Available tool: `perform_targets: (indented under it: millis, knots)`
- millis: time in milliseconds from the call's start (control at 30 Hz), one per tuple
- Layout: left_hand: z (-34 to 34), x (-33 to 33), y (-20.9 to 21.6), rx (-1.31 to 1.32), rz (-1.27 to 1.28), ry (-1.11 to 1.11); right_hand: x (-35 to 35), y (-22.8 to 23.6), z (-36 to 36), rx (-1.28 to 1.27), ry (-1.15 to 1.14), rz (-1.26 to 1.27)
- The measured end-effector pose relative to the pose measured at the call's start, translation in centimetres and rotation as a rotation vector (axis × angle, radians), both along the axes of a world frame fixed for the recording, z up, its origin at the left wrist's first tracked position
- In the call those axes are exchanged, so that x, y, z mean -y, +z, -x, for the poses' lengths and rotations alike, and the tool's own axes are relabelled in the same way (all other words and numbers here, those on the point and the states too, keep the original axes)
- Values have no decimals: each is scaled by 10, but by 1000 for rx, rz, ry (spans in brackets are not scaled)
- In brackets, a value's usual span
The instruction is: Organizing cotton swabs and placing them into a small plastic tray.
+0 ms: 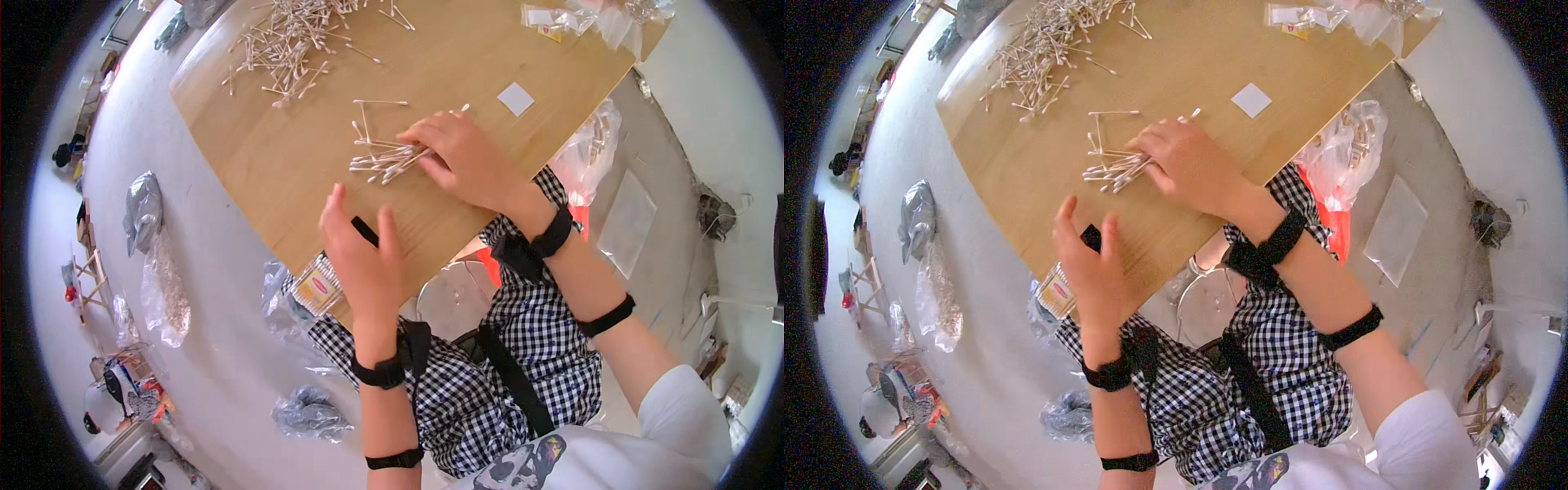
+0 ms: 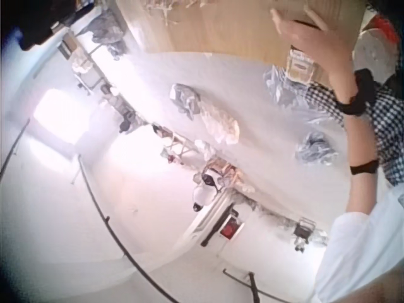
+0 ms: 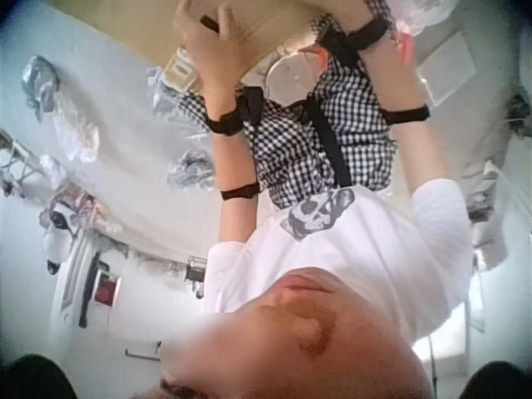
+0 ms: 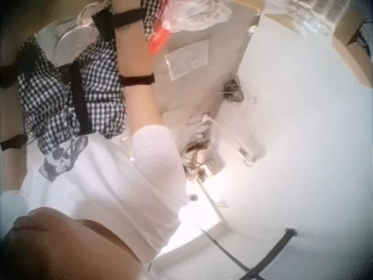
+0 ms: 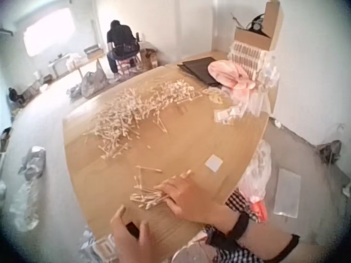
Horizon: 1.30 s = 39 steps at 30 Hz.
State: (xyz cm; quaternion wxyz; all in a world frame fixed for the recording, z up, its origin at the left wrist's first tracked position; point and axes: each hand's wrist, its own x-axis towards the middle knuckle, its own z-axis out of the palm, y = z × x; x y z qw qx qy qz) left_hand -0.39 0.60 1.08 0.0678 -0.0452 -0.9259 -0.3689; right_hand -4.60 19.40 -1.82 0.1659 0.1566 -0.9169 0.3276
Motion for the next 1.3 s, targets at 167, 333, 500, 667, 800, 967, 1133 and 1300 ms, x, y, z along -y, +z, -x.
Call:
perform_targets:
  millis: [167, 333, 500, 667, 800, 967, 1133, 1300]
  knots:
    - [39, -9, 6, -38, 41, -35, 19, -11, -7, -45, -99, 114]
    - [79, -23, 4, 22, 159, -57, 25, -25, -6, -157, -106, 22]
    - [98, -25, -2, 130, 120, 9, 26, -23, -8, -184, -95, 69]
    - [86, -33, -3, 94, 30, -131, 24, -23, -9, -151, -45, 90]
    - [73, -30, -2, 143, -94, -259, 25, -17, -12, -120, -33, 142]
    - [41, -24, 3, 28, 59, -303, 3, -17, -20, -139, -22, 258]
    - [26, -27, -7, -109, 273, -337, -27, -27, -11, -230, -128, -33]
    - [21, -20, -11, -161, 262, -299, -30, -25, -15, -109, -168, 26]
